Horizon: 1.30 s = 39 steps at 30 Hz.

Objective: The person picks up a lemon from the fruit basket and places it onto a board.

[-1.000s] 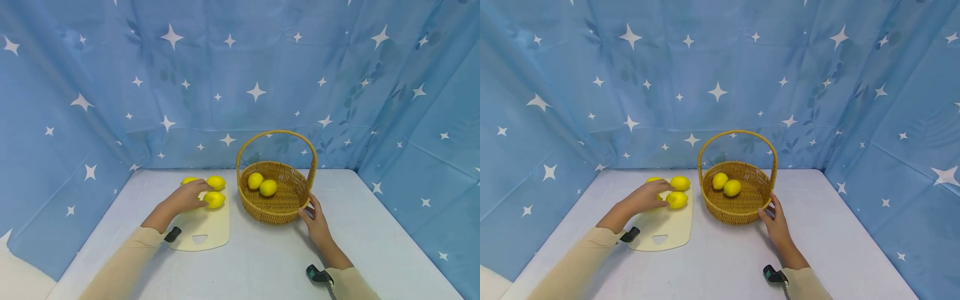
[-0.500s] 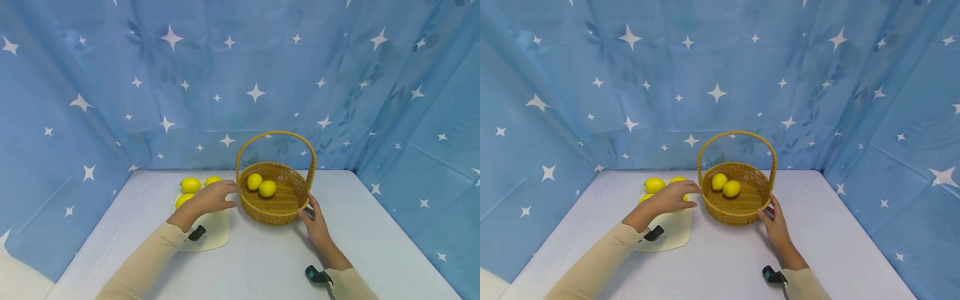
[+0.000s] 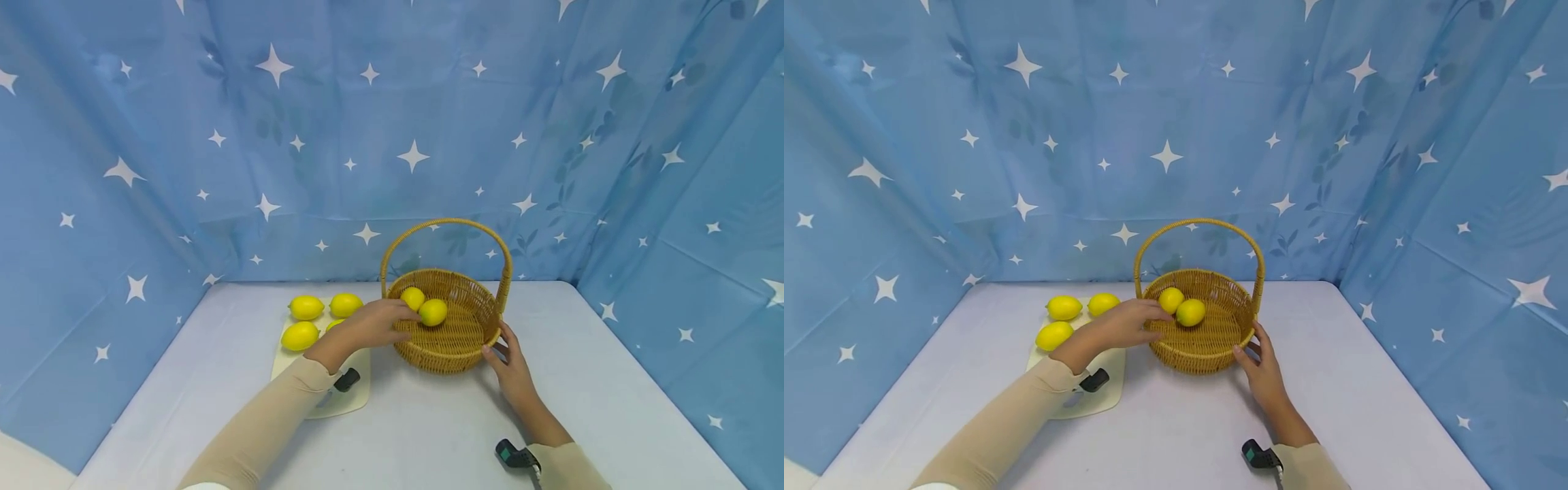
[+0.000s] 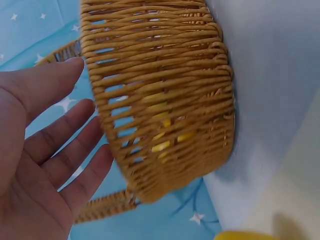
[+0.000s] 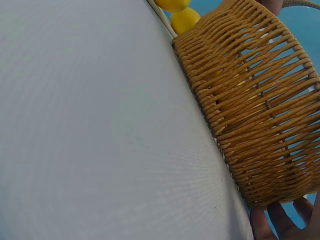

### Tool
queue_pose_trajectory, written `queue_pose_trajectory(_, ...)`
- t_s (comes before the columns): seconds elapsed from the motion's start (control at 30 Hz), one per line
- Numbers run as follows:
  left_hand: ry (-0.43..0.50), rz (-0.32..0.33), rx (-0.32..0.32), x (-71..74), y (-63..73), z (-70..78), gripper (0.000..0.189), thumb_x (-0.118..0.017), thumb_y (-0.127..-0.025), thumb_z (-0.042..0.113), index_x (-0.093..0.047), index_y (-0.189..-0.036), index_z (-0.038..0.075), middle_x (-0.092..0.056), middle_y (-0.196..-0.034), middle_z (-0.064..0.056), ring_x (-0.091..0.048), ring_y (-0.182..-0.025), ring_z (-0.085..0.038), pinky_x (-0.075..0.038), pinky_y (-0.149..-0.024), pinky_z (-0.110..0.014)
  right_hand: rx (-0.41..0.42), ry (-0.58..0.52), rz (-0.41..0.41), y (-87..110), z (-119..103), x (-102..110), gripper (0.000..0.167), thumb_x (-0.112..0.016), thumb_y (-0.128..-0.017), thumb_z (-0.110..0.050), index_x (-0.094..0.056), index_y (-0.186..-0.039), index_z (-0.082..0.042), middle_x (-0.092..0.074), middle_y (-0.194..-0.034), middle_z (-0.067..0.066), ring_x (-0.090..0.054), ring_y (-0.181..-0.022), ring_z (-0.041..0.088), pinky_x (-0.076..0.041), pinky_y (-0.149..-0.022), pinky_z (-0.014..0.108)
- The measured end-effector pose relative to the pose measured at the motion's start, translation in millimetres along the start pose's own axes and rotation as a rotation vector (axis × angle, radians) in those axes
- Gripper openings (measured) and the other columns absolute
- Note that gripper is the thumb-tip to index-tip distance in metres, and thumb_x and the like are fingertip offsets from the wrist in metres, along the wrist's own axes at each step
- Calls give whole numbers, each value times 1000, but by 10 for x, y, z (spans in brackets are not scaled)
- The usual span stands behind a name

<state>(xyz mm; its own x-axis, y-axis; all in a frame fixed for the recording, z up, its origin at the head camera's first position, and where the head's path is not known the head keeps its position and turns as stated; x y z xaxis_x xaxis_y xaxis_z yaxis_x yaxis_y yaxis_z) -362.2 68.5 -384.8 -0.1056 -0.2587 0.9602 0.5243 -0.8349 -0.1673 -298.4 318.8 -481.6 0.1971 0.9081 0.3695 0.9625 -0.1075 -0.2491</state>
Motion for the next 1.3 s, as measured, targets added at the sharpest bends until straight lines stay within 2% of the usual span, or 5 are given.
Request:
queue_pose_trajectory(0.37, -42, -32, 14, -184, -310, 35, 40, -70, -92, 27, -64, -130, 16, -62, -121, 2, -57, -106, -10, -49, -87, -30, -13, 1, 6, -22, 25, 5, 72, -55, -100, -31, -12, -157, -26, -15, -158, 17, -35, -134, 42, -32, -103, 62)
queue_pose_trajectory(0.7, -51, -66, 150, -329, -520, -21, 49, -69, -92, 32, -56, -139, 23, -52, -140, 3, -45, -131, -16, -43, -101, -38, -16, -9, -16, 35, -181, 10, 72, -55, -101, -25, -11, -157, -15, -15, -157, 22, -34, -134, 45, -34, -102, 62)
queue_pose_trajectory(0.8, -63, -43, 171, -346, -567, -57, 52, -67, -93, 31, -53, -141, 24, -49, -143, -1, -45, -130, -18, -43, -101, -38, -20, -7, -20, 62, -244, 11, 72, -55, -101, -25, -12, -157, -13, -16, -157, 23, -34, -133, 46, -34, -102, 63)
queue_pose_trajectory(1.07, -157, 108, 165, -328, -704, -155, 44, -65, -93, 29, -59, -135, 17, -51, -137, -5, -46, -126, -22, -39, -104, -36, -18, -2, -9, -16, 7, -9, 72, -55, -101, -29, -10, -157, -24, -14, -159, 17, -33, -135, 42, -32, -104, 61)
queue_pose_trajectory(1.3, -197, 70, 193, -360, -789, -184, 45, -65, -93, 32, -58, -135, 18, -52, -134, -5, -49, -121, -21, -42, -99, -35, -22, -16, -28, 49, -233, 9, 73, -55, -101, -28, -11, -157, -13, -13, -157, 23, -32, -134, 46, -31, -104, 62)
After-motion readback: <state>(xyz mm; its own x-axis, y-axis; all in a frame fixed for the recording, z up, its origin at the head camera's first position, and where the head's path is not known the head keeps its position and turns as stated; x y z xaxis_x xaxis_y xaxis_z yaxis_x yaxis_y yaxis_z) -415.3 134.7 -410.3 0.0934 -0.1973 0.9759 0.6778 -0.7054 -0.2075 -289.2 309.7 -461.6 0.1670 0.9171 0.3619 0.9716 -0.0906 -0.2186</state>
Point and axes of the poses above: each hand's wrist, its own y-axis away from the middle knuckle, its own x-axis out of the back of the hand, z = x × y, the point moved 7 cm from there along -y, towards the middle knuckle
